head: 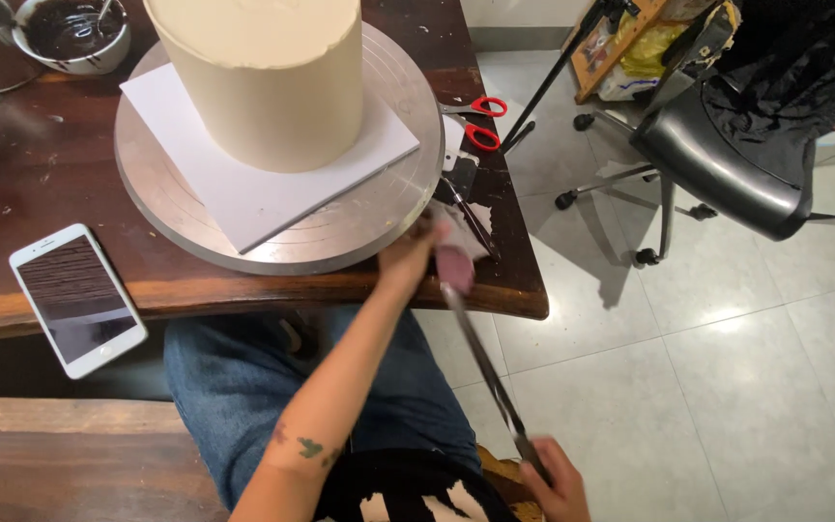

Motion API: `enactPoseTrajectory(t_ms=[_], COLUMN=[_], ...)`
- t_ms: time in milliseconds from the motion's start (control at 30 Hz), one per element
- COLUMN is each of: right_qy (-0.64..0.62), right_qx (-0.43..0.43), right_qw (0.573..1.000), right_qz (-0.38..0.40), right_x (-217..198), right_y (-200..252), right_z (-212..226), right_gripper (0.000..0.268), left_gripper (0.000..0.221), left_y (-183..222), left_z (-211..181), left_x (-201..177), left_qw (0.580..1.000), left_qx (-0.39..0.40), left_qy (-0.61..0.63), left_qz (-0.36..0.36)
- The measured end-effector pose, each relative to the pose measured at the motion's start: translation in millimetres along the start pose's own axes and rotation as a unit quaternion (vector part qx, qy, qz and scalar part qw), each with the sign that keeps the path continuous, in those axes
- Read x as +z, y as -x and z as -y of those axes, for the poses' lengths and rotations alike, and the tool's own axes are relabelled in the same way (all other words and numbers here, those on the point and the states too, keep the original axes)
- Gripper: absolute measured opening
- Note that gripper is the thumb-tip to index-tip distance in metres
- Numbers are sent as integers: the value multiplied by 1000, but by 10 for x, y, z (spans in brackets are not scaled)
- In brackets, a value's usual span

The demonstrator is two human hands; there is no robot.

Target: Smoothing the frosting on a cake using a scraper and offset spatula on a turntable.

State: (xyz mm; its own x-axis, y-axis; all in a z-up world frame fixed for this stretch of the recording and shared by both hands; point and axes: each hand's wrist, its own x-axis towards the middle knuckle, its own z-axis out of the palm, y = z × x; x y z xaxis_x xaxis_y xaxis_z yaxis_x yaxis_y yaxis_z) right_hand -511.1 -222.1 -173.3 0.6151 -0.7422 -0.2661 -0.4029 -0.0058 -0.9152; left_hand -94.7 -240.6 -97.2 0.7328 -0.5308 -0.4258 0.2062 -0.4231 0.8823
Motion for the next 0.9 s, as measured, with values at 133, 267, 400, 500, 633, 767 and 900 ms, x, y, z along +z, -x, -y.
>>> enactPoseTrajectory(t_ms=[133,267,400,500,633,767,900], right_qy=[-86,-76,-20,88,235,457,520], right_qx=[-91,-168,-136,-177,-306,-380,-446], right_qw=[992,983,990,974,922,801,722], right_qz=[21,-11,-42,-109,3,76,93], right_x=[-849,-1617,-1688,-1458,-1145,-796,-132], right_y=[-238,-628,-1039,-1282,-1535,-1449,-1314], right_z=[-1478,-553,1526,2870,4352,5751,6949], right_gripper=[37,36,43,20,49,59,43], left_gripper=[71,74,53,49,40,32,38], left_y=[-343,-108,63,30,169,701,1050], left_z=[423,250,259,244,219,279,229], left_x=[25,-80,-203,-304,-522,-771,-1027], left_qw=[978,985,960,966,975,985,995], left_qx=[177,129,243,233,211,165,37], left_qy=[90,-100,-136,-108,-48,13,52], left_qz=[-59,55,-19,-29,-45,-46,-82])
